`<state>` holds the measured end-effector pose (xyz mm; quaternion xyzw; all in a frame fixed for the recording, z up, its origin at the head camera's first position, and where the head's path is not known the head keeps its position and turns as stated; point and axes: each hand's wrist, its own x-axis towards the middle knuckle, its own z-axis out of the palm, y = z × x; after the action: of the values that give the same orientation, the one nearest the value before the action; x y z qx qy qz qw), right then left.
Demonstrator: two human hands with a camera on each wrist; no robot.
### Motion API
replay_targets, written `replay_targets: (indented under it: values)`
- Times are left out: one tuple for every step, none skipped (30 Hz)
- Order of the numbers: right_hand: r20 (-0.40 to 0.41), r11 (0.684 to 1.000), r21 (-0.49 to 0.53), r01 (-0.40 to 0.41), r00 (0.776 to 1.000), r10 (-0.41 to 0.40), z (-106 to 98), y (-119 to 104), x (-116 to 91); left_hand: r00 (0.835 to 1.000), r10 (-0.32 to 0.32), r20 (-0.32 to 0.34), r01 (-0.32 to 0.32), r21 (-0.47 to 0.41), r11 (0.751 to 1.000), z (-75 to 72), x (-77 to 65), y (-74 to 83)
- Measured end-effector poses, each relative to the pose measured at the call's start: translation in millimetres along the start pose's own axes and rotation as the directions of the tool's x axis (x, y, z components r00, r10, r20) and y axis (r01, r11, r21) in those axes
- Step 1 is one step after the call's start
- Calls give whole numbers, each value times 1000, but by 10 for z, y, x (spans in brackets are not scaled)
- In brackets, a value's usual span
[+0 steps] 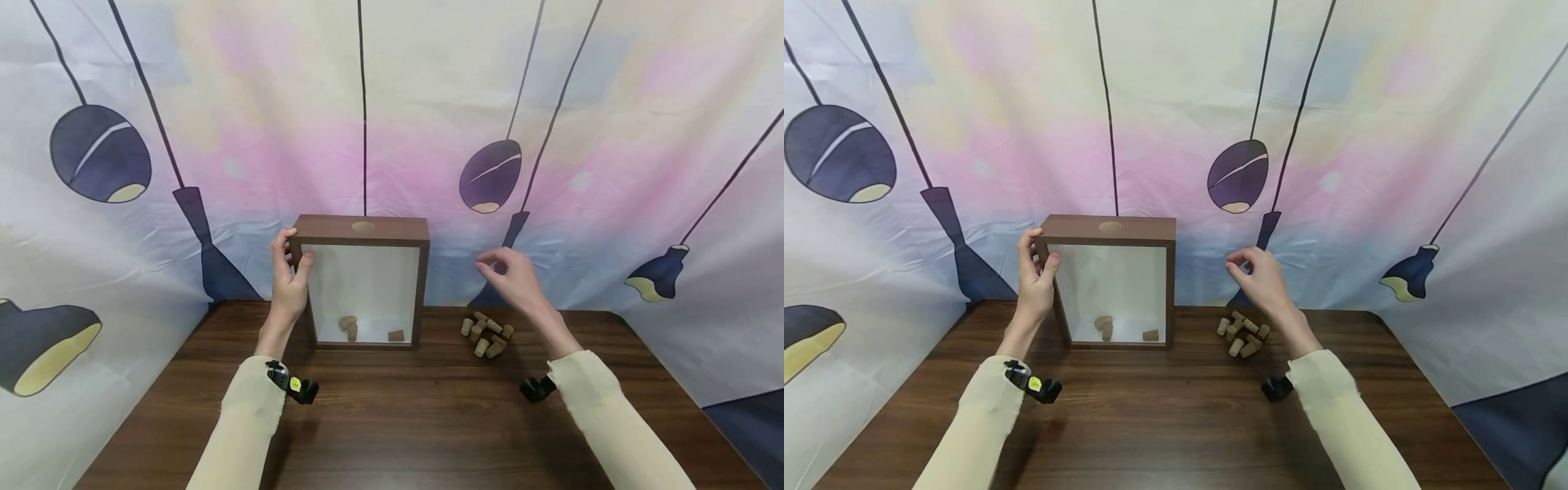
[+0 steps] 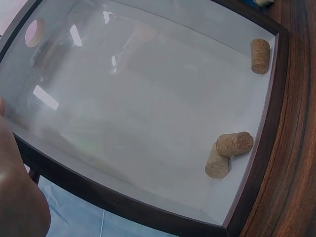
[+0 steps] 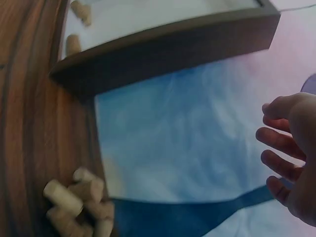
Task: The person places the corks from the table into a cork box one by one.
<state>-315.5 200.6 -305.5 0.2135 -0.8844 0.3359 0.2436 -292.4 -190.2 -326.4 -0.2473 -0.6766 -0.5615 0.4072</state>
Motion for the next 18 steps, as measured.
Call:
replay_targets:
  values:
    - [12, 1000, -7, -13, 1000, 13, 0, 42, -34, 1000, 4, -1, -4, -1, 1000, 3, -1, -6]
    - [25, 1000, -12, -19, 1000, 19, -1, 82, -67, 1000, 7, -1, -7, -2, 1000, 7, 0, -12]
    - [36, 999, -14, -29, 999, 30, -1, 126, -102, 1000, 8, 0, -8, -5, 1000, 12, 1, -18]
    - [47, 999, -17, -34, 998, 35, 2, 165, -134, 1000, 9, 1, -9, -6, 1000, 9, 3, -21]
    - [54, 999, -20, -40, 998, 41, 6, 206, -165, 1000, 10, 3, -10, -7, 1000, 7, 6, -22]
    - [61, 999, -20, -48, 997, 49, 11, 247, -198, 1000, 13, 6, -13, -7, 1000, 5, 8, -22]
    - [65, 998, -33, -51, 996, 53, 20, 294, -231, 1000, 12, 9, -12, -10, 1000, 4, 10, -21]
    - [69, 998, -42, -54, 996, 56, 27, 339, -265, 1000, 11, 10, -10, -13, 1000, 2, 10, -20]
    - [73, 997, -53, -58, 995, 62, 37, 387, -299, 1000, 10, 10, -10, -13, 1000, -1, 8, -19]
    - [79, 996, -62, -59, 995, 64, 49, 435, -330, 1000, 13, 9, -13, -13, 1000, -4, 6, -17]
    - [85, 996, -70, -63, 994, 69, 64, 485, -361, 1000, 16, 6, -16, -12, 1000, -7, 3, -16]
    - [95, 994, -80, -69, 992, 77, 77, 533, -392, 1000, 18, 4, -18, -12, 1000, -11, 1, -16]
    - [104, 993, -90, -77, 991, 86, 90, 581, -423, 1000, 20, 3, -20, -12, 1000, -15, 0, -15]
    - [111, 993, -90, -82, 990, 91, 101, 618, -459, 1000, 23, 1, -23, -13, 1000, -17, -1, -15]
    - [120, 992, -91, -87, 988, 98, 113, 653, -489, 1000, 26, 2, -26, -15, 1000, -19, -1, -15]
    - [130, 991, -91, -94, 986, 105, 122, 680, -519, 1000, 27, 3, -27, -16, 999, -22, -1, -15]
    - [138, 990, -92, -103, 984, 115, 128, 701, -550, 1000, 27, 4, -27, -17, 1000, -25, -2, -14]
    - [147, 990, -88, -112, 981, 124, 132, 719, -577, 1000, 26, 6, -26, -19, 999, -28, -2, -12]
